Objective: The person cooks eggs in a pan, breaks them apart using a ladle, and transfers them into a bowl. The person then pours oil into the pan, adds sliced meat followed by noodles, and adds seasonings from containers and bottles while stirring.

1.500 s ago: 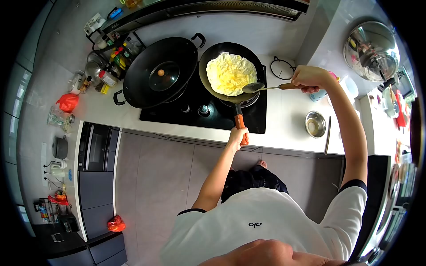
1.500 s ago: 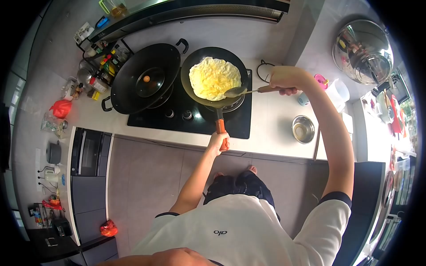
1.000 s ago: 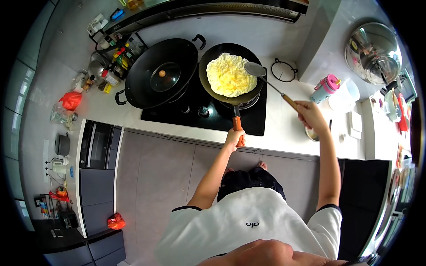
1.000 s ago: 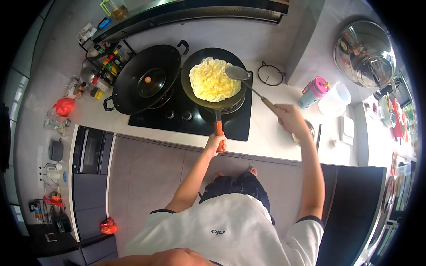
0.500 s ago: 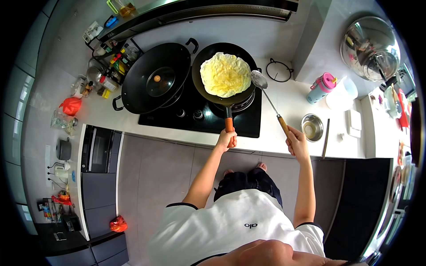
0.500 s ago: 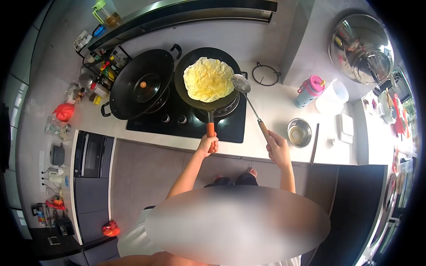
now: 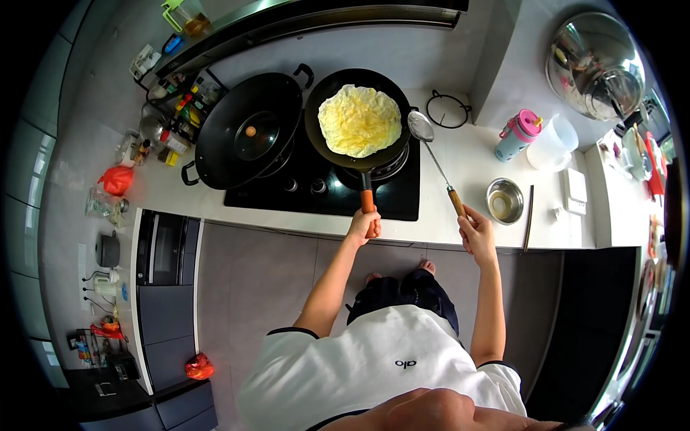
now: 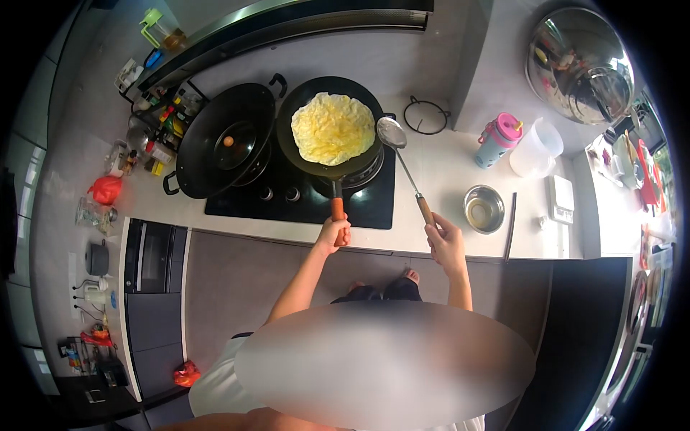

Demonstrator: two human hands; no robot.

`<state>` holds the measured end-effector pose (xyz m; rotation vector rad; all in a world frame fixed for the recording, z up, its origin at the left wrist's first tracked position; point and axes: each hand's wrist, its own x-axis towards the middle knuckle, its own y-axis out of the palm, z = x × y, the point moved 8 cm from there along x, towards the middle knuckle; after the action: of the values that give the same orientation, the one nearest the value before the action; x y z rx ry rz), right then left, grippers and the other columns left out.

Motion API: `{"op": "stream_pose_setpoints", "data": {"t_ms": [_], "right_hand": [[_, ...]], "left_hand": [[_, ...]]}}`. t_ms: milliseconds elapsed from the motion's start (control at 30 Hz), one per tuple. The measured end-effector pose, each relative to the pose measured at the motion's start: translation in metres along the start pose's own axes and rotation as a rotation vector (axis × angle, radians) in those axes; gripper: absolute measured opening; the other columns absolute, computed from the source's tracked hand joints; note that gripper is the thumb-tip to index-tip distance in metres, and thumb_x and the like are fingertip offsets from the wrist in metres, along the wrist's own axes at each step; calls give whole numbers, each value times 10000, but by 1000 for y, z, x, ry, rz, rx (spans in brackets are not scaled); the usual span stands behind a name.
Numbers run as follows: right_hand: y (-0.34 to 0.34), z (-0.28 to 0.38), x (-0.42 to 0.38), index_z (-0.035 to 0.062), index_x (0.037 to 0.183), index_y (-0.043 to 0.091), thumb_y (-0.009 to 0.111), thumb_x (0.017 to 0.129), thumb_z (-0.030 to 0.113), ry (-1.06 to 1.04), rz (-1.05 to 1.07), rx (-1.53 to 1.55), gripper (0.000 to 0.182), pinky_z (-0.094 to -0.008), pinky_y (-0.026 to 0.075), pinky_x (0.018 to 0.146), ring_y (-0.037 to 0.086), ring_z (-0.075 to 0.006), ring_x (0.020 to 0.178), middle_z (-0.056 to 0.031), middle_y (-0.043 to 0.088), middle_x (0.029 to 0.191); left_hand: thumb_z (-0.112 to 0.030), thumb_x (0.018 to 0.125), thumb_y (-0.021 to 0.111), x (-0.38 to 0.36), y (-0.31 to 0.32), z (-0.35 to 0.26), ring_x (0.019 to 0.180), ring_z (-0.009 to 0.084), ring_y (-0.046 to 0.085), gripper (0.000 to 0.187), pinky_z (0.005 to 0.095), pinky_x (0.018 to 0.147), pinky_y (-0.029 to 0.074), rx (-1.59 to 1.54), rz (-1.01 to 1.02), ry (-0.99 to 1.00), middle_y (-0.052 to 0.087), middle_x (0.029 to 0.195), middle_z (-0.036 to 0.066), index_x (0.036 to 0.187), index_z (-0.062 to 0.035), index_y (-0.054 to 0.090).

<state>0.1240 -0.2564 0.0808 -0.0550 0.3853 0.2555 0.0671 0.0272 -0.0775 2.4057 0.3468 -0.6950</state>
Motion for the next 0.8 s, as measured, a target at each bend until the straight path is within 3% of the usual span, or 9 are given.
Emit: {"op": "stream_pose_setpoints", "data": {"t_ms": [500, 800], "right_hand": [[-24, 0, 1, -40, 1312, 480, 566, 914, 92, -15, -26, 46, 427, -199, 209, 320, 303, -19, 373, 29, 437, 590], [-33, 0, 1, -51, 1293, 495, 587, 889, 108, -18, 4, 66, 443, -200, 260, 355, 356, -28, 429, 31, 459, 595]], "left_hand": [[-32, 762, 599, -64, 5, -50, 446, 128, 490, 199, 303, 411, 422, 82, -61, -187, 493, 615, 18, 887, -98, 459], [-44, 768, 624, -103, 20, -92, 470, 108, 483, 177, 276, 432, 424, 141, -130, -326, 493, 612, 15, 767, -89, 453]]}}
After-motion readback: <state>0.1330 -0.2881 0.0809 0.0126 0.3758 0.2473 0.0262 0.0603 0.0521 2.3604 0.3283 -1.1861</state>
